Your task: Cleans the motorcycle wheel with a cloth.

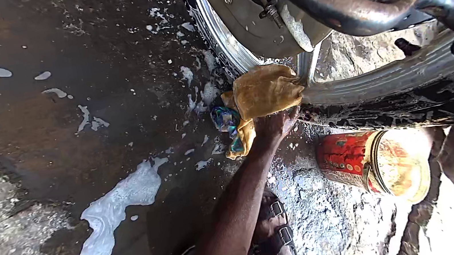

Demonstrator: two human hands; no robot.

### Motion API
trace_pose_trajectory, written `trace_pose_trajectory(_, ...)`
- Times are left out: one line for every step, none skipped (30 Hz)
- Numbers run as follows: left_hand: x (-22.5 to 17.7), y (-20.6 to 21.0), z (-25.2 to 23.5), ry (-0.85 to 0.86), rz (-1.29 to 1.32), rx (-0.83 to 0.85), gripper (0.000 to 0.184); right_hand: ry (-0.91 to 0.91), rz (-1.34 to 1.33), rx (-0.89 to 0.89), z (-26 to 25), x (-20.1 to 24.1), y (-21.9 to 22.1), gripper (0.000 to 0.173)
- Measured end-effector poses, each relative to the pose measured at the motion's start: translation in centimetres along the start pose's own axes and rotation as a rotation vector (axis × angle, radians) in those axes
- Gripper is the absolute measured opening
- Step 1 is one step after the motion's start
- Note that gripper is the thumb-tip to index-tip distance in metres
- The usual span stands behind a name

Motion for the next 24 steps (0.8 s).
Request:
trace_pose_trajectory(0.5,-0.4,-0.4,-0.004,-0.001,-0.035,0.057,-0.097,-0.049,-0.092,-0.3,-1.8,-0.7,0.043)
trace_pose_trajectory(0.8,-0.9,-0.8,-0.024,0.028,-0.065,0.057,-0.175,-0.083,-0.069,-0.9,-3.7,-2.2,0.036)
trace_pose_trajectory(1.1,-1.4,-1.2,-0.048,0.054,-0.110,0.056,-0.209,-0.093,0.092,-1.5,-5.3,-4.2,0.043)
trace_pose_trajectory(1.3,-2.1,-1.8,-0.063,0.082,-0.131,0.055,-0.213,-0.084,0.146,-1.9,-5.8,-4.9,0.053)
trace_pose_trajectory(1.3,-3.0,-2.6,-0.061,0.111,-0.123,0.054,-0.202,-0.055,0.130,-1.6,-5.2,-4.5,0.053)
trace_pose_trajectory(1.0,-4.0,-3.5,-0.036,0.128,-0.112,0.054,-0.172,-0.007,0.055,-1.1,-4.0,-3.4,0.044)
trace_pose_trajectory(0.4,-4.9,-4.7,0.001,0.137,-0.113,0.054,-0.153,0.019,-0.049,-0.6,-3.1,-2.6,0.037)
trace_pose_trajectory(-0.6,-5.7,-5.6,0.047,0.139,-0.120,0.054,-0.134,0.081,-0.008,-0.2,-2.9,-2.8,0.044)
trace_pose_trajectory(-1.6,-6.2,-6.5,0.097,0.131,-0.132,0.053,-0.131,0.132,0.145,-0.1,-3.1,-3.6,0.064)
trace_pose_trajectory(-2.3,-6.3,-7.1,0.132,0.102,-0.116,0.052,-0.153,0.157,0.170,-0.1,-2.8,-3.5,0.073)
trace_pose_trajectory(-2.6,-6.0,-7.5,0.147,0.073,-0.071,0.052,-0.170,0.143,0.083,-0.2,-2.5,-2.9,0.068)
trace_pose_trajectory(-2.5,-5.5,-7.6,0.169,0.041,-0.010,0.052,-0.219,0.060,-0.059,-0.8,-3.1,-2.7,0.053)
trace_pose_trajectory(-1.8,-4.7,-7.5,0.210,0.004,0.053,0.051,-0.225,-0.006,0.060,-1.4,-4.2,-3.7,0.055)
trace_pose_trajectory(-0.9,-3.6,-7.2,0.253,-0.015,0.104,0.050,-0.237,-0.046,0.151,-1.9,-5.2,-4.5,0.060)
trace_pose_trajectory(0.1,-2.4,-6.8,0.273,-0.006,0.158,0.050,-0.253,-0.063,0.196,-2.0,-5.7,-4.8,0.065)
trace_pose_trajectory(1.1,-1.5,-6.6,0.259,0.035,0.225,0.050,-0.270,-0.088,0.186,-2.2,-6.1,-5.0,0.060)
trace_pose_trajectory(1.8,-1.2,-6.7,0.250,0.083,0.269,0.050,-0.275,-0.090,0.179,-2.2,-6.1,-4.9,0.057)
trace_pose_trajectory(2.1,-1.5,-7.1,0.242,0.141,0.304,0.049,-0.283,-0.089,0.171,-2.1,-6.0,-4.6,0.059)
trace_pose_trajectory(2.2,-1.8,-7.3,0.242,0.212,0.301,0.047,-0.279,-0.069,0.176,-1.8,-5.6,-4.2,0.068)
trace_pose_trajectory(2.3,-2.1,-7.2,0.234,0.278,0.272,0.045,-0.271,-0.055,0.174,-1.5,-5.5,-3.9,0.077)
trace_pose_trajectory(2.3,-2.3,-7.0,0.209,0.322,0.223,0.046,-0.266,-0.042,0.162,-1.4,-5.5,-3.6,0.084)
trace_pose_trajectory(2.3,-2.1,-6.5,0.173,0.350,0.115,0.045,-0.266,-0.033,0.157,-1.3,-5.7,-3.3,0.088)
trace_pose_trajectory(1.9,-1.5,-5.4,0.122,0.352,-0.040,0.045,-0.263,-0.029,0.156,-1.1,-5.7,-3.1,0.087)
trace_pose_trajectory(1.2,-0.2,-4.0,0.057,0.337,-0.214,0.044,-0.250,-0.024,0.158,-0.6,-5.4,-2.8,0.080)
Point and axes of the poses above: each hand's wrist, its own z-axis away from the middle knuckle, its own y-axis out of the palm, x = y × z, the point moved 2 cm from there along -z, towards the middle knuckle, and after that the axes turned 4 degrees about -z, right-handed, at the moved point
